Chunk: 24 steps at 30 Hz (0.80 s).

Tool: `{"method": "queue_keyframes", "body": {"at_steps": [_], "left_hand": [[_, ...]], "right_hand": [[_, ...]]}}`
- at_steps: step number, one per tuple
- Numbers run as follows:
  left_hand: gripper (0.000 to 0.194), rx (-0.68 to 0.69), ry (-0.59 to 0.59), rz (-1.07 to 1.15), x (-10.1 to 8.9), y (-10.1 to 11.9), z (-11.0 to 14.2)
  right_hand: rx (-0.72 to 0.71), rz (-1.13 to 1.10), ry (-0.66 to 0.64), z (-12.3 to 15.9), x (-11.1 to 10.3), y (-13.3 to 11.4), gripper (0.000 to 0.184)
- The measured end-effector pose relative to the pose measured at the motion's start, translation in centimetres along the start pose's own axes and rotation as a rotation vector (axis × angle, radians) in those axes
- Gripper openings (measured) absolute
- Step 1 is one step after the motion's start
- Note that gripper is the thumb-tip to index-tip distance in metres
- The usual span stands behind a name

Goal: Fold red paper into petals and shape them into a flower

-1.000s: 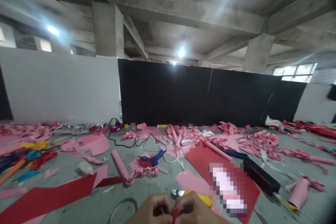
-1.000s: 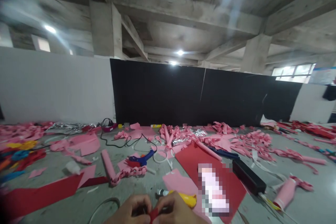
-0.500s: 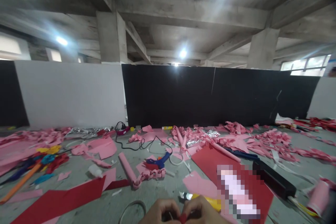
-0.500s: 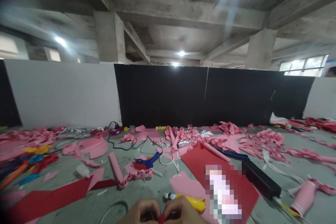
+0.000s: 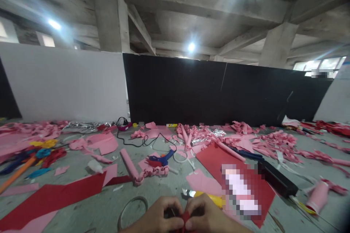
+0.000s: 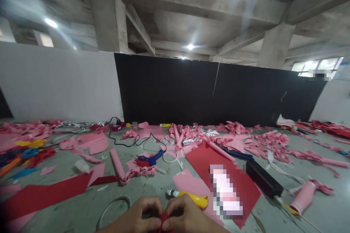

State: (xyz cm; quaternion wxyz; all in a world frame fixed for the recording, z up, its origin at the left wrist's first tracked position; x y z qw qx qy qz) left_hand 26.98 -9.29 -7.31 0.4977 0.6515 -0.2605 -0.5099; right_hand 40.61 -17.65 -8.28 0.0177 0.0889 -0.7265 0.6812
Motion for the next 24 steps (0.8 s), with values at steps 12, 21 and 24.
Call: {"method": "queue_keyframes", "body": {"at_steps": [12,21,24], "left_hand": [[0.028,-0.004,-0.003,-0.015,-0.2,1.9,0.6],[0.032,-0.017,-0.036,0.020,-0.4,2.7,1.2],[0.035,-0.041,-0.072,0.053,-0.3,2.9,0.9]], "right_hand": [[0.019,-0.020,0.056,-0.1,0.8,-1.7,0.036],[0.098,0.021,-0.044,0.2,1.4,-3.2,0.043],[0.087,-0.005,-0.078,0.1,1.4,-3.6,0.044]]}}
Point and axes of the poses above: each hand's wrist, its own z-axis away from the middle knuckle, its own x-axis out of the palm, y = z × x, the point moved 7 cm from there along -z, towards the middle knuckle, and after that the axes turned 13 degrees about -z, right-handed, at the moved point
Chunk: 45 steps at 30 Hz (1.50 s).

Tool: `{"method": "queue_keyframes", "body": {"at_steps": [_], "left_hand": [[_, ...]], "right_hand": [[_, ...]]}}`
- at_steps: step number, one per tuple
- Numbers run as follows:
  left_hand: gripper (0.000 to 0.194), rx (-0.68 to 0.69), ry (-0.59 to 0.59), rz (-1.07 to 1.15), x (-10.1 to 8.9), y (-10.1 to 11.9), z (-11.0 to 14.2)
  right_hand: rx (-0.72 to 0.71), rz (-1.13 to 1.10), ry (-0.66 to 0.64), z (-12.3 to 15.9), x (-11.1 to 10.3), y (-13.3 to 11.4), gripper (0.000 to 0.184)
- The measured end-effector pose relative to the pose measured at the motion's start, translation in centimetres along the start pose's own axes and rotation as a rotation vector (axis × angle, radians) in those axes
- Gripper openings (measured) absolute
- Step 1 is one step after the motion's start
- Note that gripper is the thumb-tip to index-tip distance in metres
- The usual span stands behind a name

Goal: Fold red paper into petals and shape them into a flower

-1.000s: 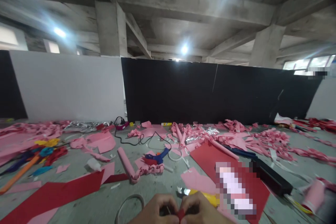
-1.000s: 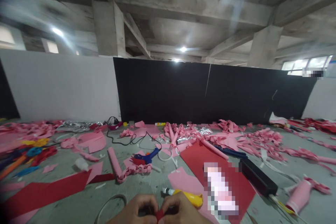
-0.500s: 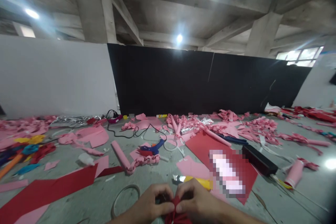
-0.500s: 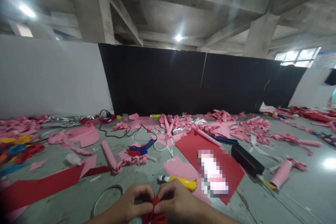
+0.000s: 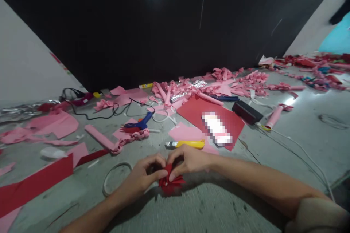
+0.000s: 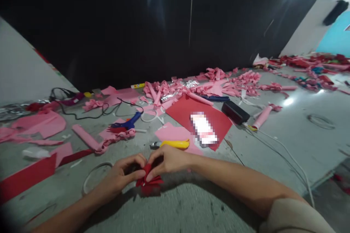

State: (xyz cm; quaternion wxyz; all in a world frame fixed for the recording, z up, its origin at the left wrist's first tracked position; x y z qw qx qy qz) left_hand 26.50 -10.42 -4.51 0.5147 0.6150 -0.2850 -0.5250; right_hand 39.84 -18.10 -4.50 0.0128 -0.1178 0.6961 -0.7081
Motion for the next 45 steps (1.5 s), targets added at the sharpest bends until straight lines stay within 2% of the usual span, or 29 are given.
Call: {"method": "queue_keyframes", "body": {"at_steps": [7,11,13,18,21,28,31,37,45], "left_hand": [[0.036,-0.063,0.045,0.180,0.3,0.5,-0.5],[0.032,-0.045,-0.071,0.224,0.6,1.3,-1.1],[0.030,-0.011,-0.122,0.207,0.7,1.7,-1.3],[0.024,0.040,-0.092,0.143,0.3,1.6,-1.2],[0.019,0.064,-0.119,0.092,0.5,1.5,-0.9],[0.015,0.116,-0.179,-0.004,0.7,2.0,-0.7],[0.015,0.133,-0.134,-0.020,0.5,2.1,-0.6],[0.013,0.184,0.027,0.032,-0.4,2.4,-0.3],[0.004,0.051,0.013,0.004,-0.3,1.4,-0.5]], "right_hand": [[0.063,-0.139,-0.018,0.5,-0.2,-0.7,0.039],[0.136,-0.221,-0.021,0.7,-0.2,-0.9,0.031],[0.151,-0.201,-0.043,0.8,-0.1,-1.1,0.026],[0.120,-0.112,-0.153,0.7,0.0,-2.0,0.018],[0.114,-0.018,-0.223,0.6,0.2,-2.3,0.016],[0.139,0.028,-0.261,0.7,0.3,-2.2,0.015],[0.137,-0.004,-0.205,0.5,0.1,-2.1,0.014],[0.141,-0.143,0.002,0.4,-0.6,-1.3,0.022],[0.162,-0.196,0.151,0.8,-0.6,-0.9,0.028]]}}
Point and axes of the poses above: each hand's wrist, its own z-axis away from the middle knuckle, its own x-axis out of the palm, y = z × x, the point moved 7 cm from there along -z, towards the middle knuckle, and after that the axes turned 13 degrees about -z, right-handed, at the moved point
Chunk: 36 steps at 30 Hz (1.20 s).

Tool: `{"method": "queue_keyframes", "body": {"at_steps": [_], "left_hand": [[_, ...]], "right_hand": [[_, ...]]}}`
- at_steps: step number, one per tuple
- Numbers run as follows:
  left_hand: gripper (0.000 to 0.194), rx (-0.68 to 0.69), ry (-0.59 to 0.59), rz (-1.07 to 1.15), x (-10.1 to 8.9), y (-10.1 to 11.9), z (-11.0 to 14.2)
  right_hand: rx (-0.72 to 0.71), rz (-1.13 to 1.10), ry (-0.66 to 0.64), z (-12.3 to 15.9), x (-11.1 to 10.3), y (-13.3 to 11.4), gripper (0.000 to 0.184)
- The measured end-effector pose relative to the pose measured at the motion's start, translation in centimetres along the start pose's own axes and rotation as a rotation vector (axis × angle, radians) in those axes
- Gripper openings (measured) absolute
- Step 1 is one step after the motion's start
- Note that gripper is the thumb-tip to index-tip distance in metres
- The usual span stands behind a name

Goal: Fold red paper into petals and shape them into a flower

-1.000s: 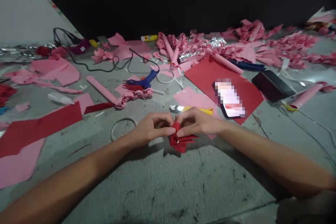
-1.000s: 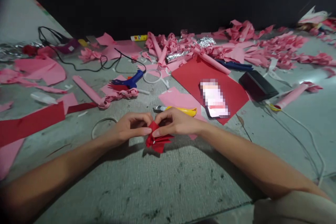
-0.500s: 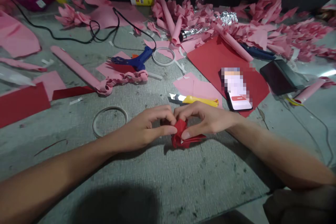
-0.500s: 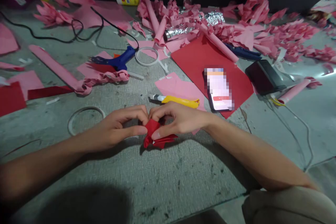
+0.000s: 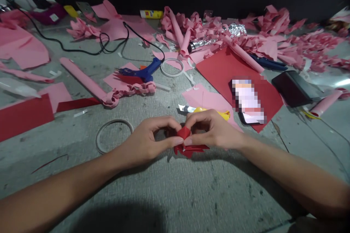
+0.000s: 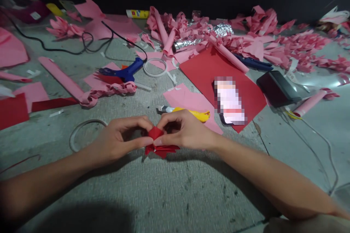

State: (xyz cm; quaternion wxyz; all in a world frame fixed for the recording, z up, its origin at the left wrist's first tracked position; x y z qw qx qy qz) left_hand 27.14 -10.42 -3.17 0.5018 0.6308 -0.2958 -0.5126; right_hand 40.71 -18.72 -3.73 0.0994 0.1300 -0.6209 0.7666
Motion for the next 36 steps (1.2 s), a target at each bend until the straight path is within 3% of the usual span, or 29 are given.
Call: {"method": "queue_keyframes", "body": {"at_steps": [9,21,27,36], "left_hand": [[0.007,-0.008,0.070,-0.052,-0.1,0.3,0.1],[0.007,-0.019,0.143,-0.100,-0.5,0.2,0.0],[0.009,-0.018,0.136,-0.082,-0.7,-0.1,0.2],[0.013,0.090,-0.025,0.011,-0.4,0.3,-0.2]], "right_hand": [[0.055,-0.019,0.081,-0.2,0.4,0.0,0.029],[-0.026,0.011,0.159,-0.2,-0.3,0.1,0.029],[-0.064,0.036,0.083,-0.2,-0.2,-0.4,0.025],[-0.116,-0.039,-0.018,-0.1,-0.3,-1.1,0.017]]}}
Point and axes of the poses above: each hand's wrist, its own z-axis away from the middle knuckle, its own x-axis out of the palm, y = z × x, the point moved 7 cm from there along -z, towards the middle knuckle, and after that the axes turned 13 degrees about -z, right-handed, at the moved point
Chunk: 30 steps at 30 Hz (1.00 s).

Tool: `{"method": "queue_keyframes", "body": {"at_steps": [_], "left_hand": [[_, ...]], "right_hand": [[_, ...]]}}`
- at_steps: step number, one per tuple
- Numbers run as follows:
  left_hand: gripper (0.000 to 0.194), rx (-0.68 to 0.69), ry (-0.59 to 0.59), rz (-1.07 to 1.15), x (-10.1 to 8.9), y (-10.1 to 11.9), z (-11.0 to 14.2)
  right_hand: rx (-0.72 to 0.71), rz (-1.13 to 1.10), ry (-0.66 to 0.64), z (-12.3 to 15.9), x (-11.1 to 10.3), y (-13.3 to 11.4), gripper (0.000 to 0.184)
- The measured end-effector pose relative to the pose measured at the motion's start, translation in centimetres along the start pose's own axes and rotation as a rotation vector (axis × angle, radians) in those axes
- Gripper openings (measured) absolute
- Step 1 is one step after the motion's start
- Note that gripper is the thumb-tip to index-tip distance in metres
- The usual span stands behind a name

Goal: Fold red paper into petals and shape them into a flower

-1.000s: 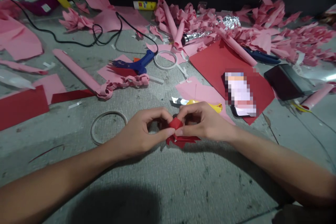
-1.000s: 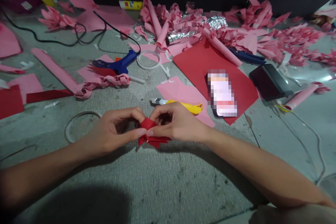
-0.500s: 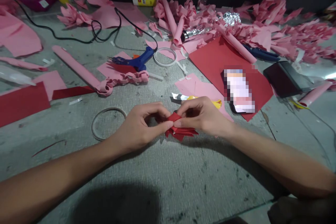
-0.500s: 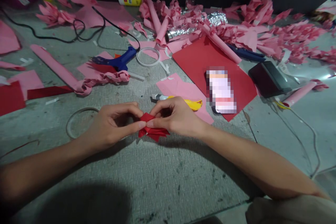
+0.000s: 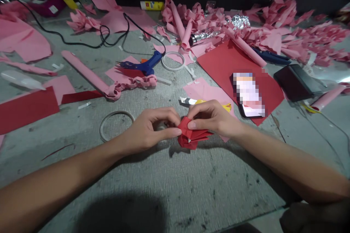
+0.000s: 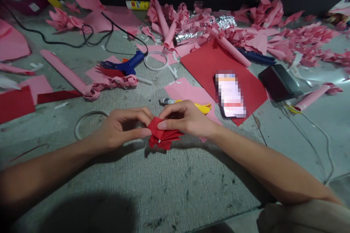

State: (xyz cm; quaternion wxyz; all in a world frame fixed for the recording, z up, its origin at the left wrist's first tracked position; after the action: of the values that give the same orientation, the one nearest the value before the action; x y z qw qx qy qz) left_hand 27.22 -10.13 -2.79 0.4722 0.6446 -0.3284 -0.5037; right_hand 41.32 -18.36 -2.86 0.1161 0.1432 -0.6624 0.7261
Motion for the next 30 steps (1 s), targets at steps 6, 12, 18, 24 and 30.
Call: {"method": "queue_keyframes", "body": {"at_steps": [6,12,18,24,30], "left_hand": [[0.015,-0.059,0.005,-0.026,0.17,-0.06,0.27],[0.013,-0.084,0.070,-0.068,0.05,-0.10,0.54],[0.013,-0.061,0.072,-0.069,0.06,0.13,0.35],[0.010,-0.025,0.053,-0.099,0.26,0.29,0.06],[0.009,-0.025,0.069,-0.076,0.26,0.19,0.33]], "right_hand": [[0.020,-0.024,-0.007,-0.01,-0.01,-0.03,0.019],[0.000,-0.002,-0.006,-0.03,0.06,-0.09,0.019],[-0.018,0.035,-0.016,0.05,0.09,0.10,0.018],[-0.029,0.101,0.011,-0.06,0.30,0.23,0.025],[-0.042,0.128,0.042,-0.10,0.44,0.21,0.024]]}}
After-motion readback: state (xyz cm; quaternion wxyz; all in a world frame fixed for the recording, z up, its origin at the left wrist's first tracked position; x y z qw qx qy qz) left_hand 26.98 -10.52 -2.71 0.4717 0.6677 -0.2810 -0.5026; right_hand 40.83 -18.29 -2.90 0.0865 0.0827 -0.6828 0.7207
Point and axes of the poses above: each hand's wrist, its own z-axis away from the middle knuckle, its own x-axis out of the palm, y = z × x, the point moved 7 cm from there along -z, towards the middle knuckle, and after that the axes turned 13 degrees about -z, right-handed, at the moved point
